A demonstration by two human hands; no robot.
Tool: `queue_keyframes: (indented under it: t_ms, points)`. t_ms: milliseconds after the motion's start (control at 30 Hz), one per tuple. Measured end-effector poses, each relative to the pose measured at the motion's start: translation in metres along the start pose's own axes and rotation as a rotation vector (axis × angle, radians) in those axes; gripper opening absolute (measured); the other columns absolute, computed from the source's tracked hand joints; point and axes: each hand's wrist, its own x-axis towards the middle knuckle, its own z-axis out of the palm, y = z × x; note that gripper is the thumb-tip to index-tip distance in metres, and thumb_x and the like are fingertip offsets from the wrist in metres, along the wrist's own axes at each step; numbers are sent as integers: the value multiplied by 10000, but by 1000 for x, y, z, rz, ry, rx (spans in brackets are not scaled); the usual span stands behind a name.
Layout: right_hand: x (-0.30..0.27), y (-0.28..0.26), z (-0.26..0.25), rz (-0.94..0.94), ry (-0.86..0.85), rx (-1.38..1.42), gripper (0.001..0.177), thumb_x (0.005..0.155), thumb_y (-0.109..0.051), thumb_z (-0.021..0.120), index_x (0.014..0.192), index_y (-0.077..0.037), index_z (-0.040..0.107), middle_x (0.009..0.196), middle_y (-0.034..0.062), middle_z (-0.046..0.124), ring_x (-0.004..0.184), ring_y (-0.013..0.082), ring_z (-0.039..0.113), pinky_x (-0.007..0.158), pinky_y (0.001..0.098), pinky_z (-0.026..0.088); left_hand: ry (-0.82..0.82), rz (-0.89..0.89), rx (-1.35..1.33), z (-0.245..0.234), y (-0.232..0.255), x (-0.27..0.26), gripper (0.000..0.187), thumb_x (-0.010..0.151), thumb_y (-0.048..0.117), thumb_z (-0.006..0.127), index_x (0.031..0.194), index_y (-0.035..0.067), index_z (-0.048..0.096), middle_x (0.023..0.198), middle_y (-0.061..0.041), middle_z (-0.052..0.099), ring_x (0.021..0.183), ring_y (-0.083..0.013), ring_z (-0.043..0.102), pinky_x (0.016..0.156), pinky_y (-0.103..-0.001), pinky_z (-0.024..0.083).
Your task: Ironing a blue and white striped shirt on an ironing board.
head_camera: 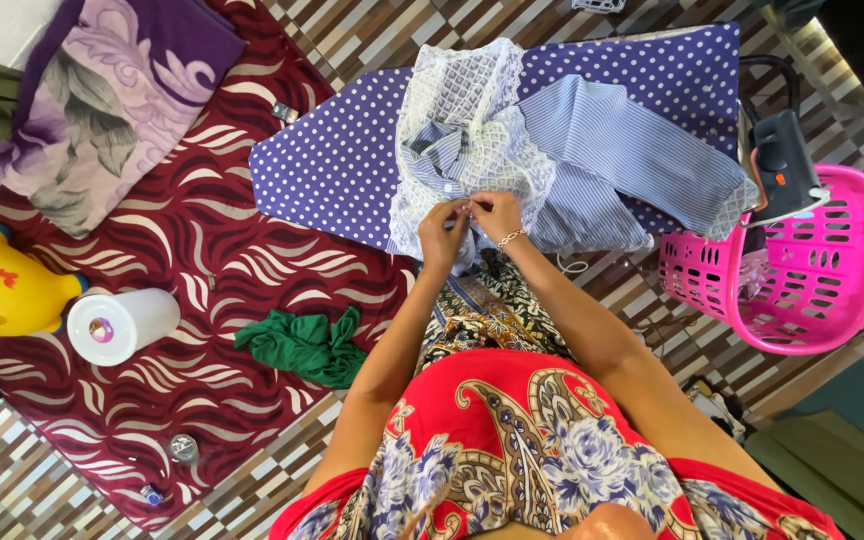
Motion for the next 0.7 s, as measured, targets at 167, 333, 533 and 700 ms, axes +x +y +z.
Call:
queue_keyframes:
  t_ms: [167, 333, 533, 700]
  points:
    - [-5, -19, -1, -172, 79, -140, 182, 883, -65, 741, 1056, -26, 698, 926, 113, 795, 770, 177, 777, 682, 280, 610, -64, 231, 284, -3, -15, 4, 155, 918, 120, 721, 1052, 46, 747, 960, -124, 725, 757, -325, 707, 663, -393, 567]
    - [-10, -37, -6, -217, 46, -154, 233, 880, -62, 738, 1063, -61, 594, 899, 105, 787, 837, 190, 778, 750, 309, 606, -98, 204, 405, -11, -28, 2, 142, 955, 175, 699, 987, 41, 735, 915, -124, 721, 699, -345, 693, 615, -419, 545]
    - [14, 6, -11, -190, -166, -108, 163, 860, -126, 780, 972, -86, 670, 965, 99, 783, 926, 189, 760, 793, 298, 622, -68, 34, 194, -12, -29, -5, 259, 984, 294, 612, 971, 53, 706, 817, -108, 719, 696, -278, 737, 635, -386, 577]
    - [35, -12, -39, -27, -487, -234, 155, 851, -170, 807, 904, -41, 739, 900, 105, 783, 814, 196, 752, 679, 282, 608, 233, -245, 233, -25, -55, 48, 392, 1014, 409, 543, 984, 53, 703, 809, -128, 715, 735, -291, 700, 682, -412, 521]
